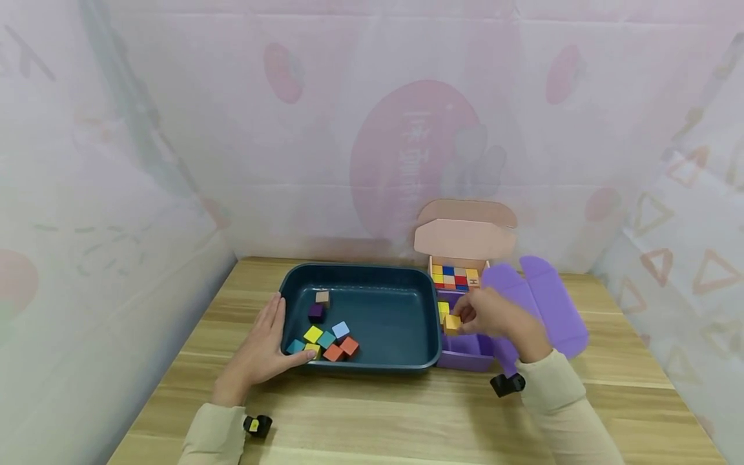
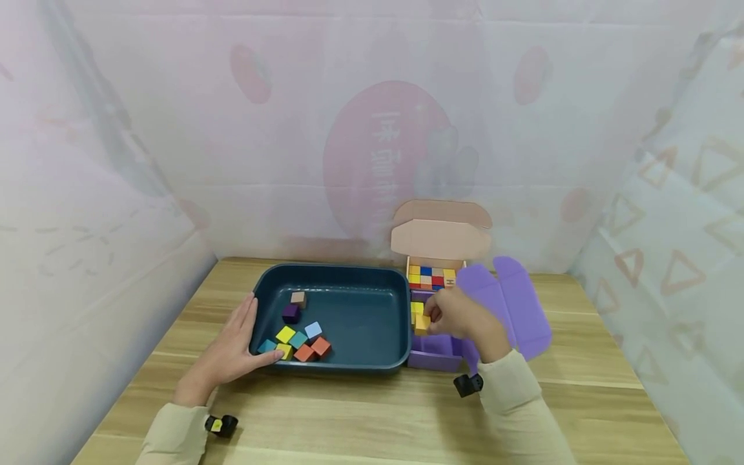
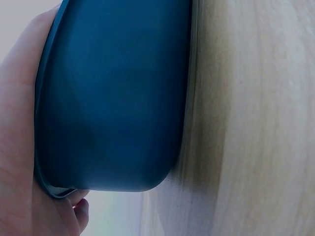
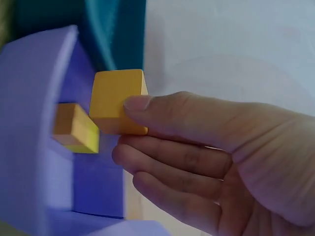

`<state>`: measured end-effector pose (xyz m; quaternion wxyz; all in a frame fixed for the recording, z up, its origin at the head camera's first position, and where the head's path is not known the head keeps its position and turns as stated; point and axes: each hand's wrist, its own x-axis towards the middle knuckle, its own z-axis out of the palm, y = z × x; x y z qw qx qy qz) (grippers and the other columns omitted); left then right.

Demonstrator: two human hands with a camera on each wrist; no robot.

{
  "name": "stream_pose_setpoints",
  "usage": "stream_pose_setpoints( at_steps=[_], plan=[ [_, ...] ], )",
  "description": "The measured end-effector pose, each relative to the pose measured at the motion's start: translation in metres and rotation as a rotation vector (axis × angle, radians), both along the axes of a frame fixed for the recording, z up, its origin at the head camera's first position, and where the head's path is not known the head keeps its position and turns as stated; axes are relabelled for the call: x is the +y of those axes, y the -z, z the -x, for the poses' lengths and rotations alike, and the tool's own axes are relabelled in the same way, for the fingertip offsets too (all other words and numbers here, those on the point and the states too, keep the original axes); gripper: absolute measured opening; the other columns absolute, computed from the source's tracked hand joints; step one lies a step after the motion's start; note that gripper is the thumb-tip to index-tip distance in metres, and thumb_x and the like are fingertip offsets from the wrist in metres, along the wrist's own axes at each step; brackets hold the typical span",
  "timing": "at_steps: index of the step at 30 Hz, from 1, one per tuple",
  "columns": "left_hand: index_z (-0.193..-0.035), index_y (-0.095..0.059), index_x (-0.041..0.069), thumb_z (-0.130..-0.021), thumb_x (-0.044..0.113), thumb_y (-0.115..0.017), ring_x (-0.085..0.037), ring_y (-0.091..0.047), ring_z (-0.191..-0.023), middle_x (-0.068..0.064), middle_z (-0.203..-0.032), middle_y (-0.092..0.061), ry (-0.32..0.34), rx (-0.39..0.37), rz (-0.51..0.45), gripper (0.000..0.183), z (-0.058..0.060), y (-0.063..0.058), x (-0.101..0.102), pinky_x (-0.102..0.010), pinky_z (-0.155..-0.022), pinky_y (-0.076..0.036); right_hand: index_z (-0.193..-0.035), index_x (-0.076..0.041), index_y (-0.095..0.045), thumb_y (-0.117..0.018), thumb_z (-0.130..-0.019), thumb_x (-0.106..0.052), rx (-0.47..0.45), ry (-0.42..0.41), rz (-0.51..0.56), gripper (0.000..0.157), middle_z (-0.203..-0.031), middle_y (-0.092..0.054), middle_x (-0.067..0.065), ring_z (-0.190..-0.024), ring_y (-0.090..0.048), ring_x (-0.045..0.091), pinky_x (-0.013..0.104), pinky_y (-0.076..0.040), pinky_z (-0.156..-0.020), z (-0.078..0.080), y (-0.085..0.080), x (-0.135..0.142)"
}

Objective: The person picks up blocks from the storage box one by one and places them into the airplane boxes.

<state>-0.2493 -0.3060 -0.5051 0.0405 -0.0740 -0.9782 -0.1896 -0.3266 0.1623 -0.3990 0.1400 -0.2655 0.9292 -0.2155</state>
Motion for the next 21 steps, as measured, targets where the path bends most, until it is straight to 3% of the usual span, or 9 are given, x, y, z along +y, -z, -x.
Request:
stream_pose_setpoints(
  at_steps=[10,21],
  plan=[
    [-0.167,-0.011,-0.004,-0.080,0.080,-0.070,-0.046,-0.010,-0.164,-0.021,-0.178,-0.003,0.017,0.002,-0.017,0.135,0.000,0.001,0.002,-0.070,-0.129,-0.020,-0.100,-0.008,-0.080,-0.083,-0.087,-0.002,-0.003,0.060,-0.033,0.015,-0.091,-0.075,0.002,-0.076,-0.064,0.013,0.034,-0.065,-0.078,-0.002,0.042,-0.008],
    [-0.167,-0.011,-0.004,-0.080,0.079,-0.071,-0.046,-0.010,-0.164,-0.022,-0.178,-0.003,0.016,0.004,-0.023,0.135,0.000,0.002,0.002,-0.070,-0.128,-0.020,-0.101,-0.005,-0.080,-0.085,-0.085,-0.001,0.079,0.093,-0.046,0.018,-0.087,-0.075,0.005,-0.073,-0.062,0.014,0.037,-0.066,-0.077,-0.002,0.062,-0.016]
  ],
)
